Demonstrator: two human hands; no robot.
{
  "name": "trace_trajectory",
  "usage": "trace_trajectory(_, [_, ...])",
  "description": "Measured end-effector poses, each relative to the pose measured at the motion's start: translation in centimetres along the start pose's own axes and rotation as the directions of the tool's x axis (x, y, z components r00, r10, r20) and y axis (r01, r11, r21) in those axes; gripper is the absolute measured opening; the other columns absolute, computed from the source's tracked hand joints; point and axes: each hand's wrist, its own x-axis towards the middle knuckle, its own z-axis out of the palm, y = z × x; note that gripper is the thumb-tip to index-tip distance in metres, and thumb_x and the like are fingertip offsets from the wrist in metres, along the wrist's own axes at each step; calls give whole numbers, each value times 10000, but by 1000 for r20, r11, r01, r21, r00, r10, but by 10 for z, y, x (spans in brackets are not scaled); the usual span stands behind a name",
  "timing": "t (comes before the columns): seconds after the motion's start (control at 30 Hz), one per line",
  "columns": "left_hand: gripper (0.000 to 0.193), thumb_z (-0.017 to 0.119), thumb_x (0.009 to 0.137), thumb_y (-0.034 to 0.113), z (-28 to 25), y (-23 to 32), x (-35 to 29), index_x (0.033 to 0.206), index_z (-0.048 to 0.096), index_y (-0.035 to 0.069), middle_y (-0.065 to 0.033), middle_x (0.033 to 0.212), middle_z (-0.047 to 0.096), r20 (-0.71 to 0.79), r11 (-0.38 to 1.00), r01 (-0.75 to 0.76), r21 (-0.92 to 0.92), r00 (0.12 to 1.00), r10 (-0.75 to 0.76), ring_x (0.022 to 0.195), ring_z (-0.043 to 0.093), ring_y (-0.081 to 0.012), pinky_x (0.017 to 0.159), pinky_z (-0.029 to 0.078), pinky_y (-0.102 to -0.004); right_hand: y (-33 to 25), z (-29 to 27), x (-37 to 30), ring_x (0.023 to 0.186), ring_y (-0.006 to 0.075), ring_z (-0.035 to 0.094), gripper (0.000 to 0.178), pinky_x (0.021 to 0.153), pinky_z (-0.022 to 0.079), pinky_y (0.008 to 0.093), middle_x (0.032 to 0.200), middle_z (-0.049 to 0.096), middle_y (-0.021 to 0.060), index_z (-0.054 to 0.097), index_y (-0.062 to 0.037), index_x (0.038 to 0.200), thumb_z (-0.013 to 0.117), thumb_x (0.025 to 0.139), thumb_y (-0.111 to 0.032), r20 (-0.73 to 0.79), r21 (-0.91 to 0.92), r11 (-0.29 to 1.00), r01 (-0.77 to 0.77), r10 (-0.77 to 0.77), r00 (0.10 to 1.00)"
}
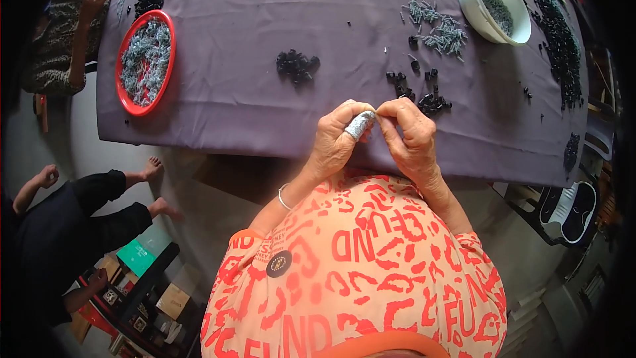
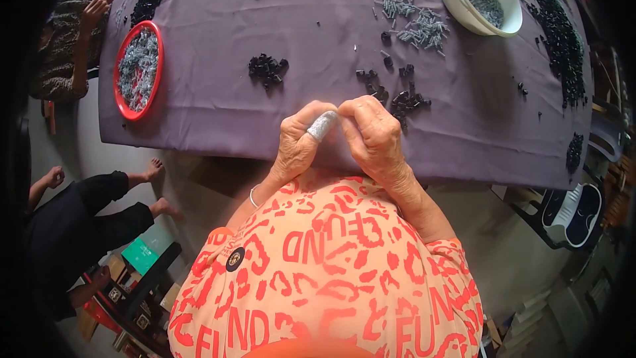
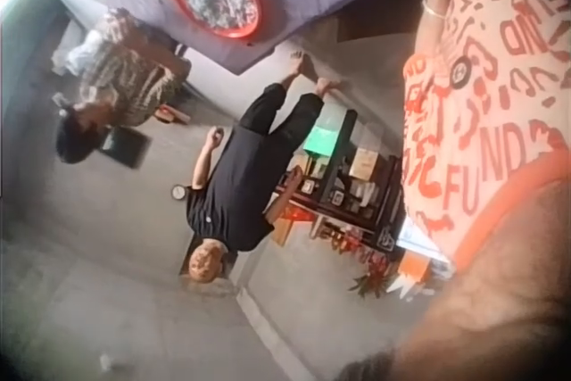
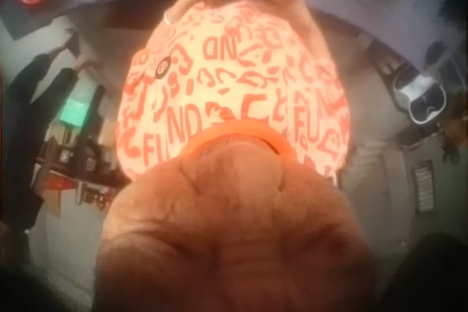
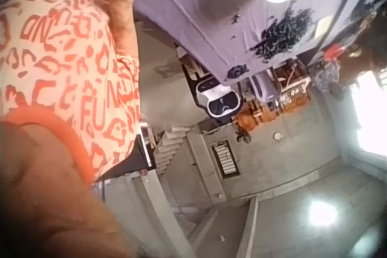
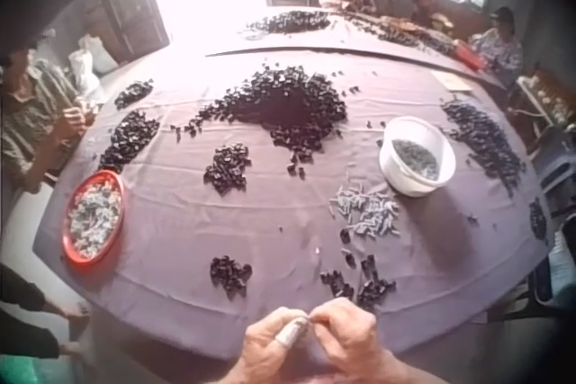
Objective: The person repeatedly assembles components by inserting small metal springs into black plastic pieces by hand and setting the assembled parts on the table.
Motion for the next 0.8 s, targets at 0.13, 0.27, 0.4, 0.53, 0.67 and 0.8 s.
trace_trajectory(0.13, [110,569,928,98,-4,2,5,966,639,22,16,785,565,6,998,29,-64,1000,-29,700,511,-64,651,424,-218,2,-3,2,678,168,575,130,616,457,265,782,585,81,587,3,870,628,777,86,25,45,994,-99,98,995])
trace_trajectory(0.27, [107,560,928,74,-9,0,9,966,636,9,6,801,561,82,995,17,-96,997,-9,710,526,-70,660,447,-221,8,-17,12,738,160,574,185,657,457,270,853,585,70,625,-28,946,666,773,24,-37,65,991,-116,118,992])
trace_trajectory(0.4, [103,549,931,53,-10,-5,9,965,628,-4,-5,791,558,66,994,-5,-107,998,12,711,533,-75,653,467,-228,44,-30,28,849,207,558,172,735,426,336,888,587,46,656,-85,920,714,758,-82,-184,-536,836,-117,20,983])
trace_trajectory(0.53, [102,550,930,52,-8,-2,7,965,622,-11,-8,771,562,44,991,31,-131,999,-25,703,530,-79,653,464,-236,62,-26,35,900,202,523,170,787,379,368,900,567,-8,674,-140,895,737,746,-189,-140,-733,671,-106,4,990])
trace_trajectory(0.67, [104,550,932,56,-9,-6,7,969,623,-8,-4,761,571,40,990,27,-135,999,-21,697,532,-79,651,467,-236,61,-27,30,899,231,565,229,825,384,377,901,618,7,649,-111,959,720,742,-128,-179,-643,763,-60,-73,981])
trace_trajectory(0.8, [126,592,923,108,-9,-7,7,978,641,6,-2,772,586,26,986,38,-163,999,-34,702,540,-80,676,450,-239,42,-34,16,835,110,626,146,780,494,264,933,667,29,620,-5,982,654,840,7,-151,43,938,-344,347,926])
